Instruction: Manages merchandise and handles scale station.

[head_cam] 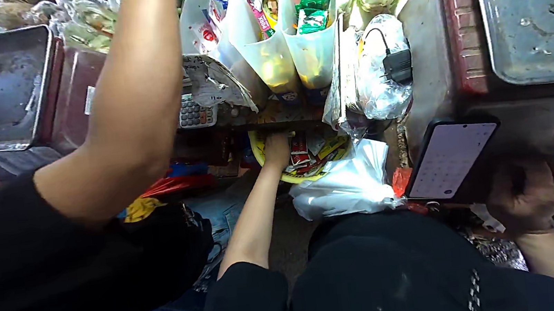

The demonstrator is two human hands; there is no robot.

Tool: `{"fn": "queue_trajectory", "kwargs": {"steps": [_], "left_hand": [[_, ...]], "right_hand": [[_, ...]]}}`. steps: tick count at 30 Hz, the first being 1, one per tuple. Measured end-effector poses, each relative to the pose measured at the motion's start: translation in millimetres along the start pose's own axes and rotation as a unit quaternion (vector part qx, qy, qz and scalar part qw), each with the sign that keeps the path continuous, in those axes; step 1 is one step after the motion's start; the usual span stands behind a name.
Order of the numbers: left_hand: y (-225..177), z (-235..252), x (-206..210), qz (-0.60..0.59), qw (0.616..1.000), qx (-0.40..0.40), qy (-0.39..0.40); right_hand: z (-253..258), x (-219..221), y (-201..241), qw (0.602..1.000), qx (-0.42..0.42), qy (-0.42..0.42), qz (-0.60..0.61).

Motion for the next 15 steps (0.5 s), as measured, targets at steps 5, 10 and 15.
{"fn": "queue_trajectory", "kwargs": {"steps": [5, 10, 15], "left_hand": [[-12.9, -26.1, -24.2, -0.123, 0.990, -0.018, -0.067], [-43.4, -62.7, 19.4, -0.439, 0.876, -0.170, 0.104], [-67.5, -78.4, 42.9, -0.604, 0.746, -0.245, 0.140]], "right_hand": [[0.1, -0.2, 0.0, 1.000, 0.005, -0.002, 0.001], [0.7, -1.0, 1.0, 1.000, 0.004, -0.006, -0.002], [1.6, -1.2, 2.6, 1.000, 0.005, -0.009, -0.010]]}}
Point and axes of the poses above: each hand's wrist, its own z-axis towards the middle knuckle, its own x-axis out of the palm, y = z × x, the point moved 8 cm from there along z, towards the middle knuckle, and after that the axes turned 3 degrees about -z, right-handed, at the moved point
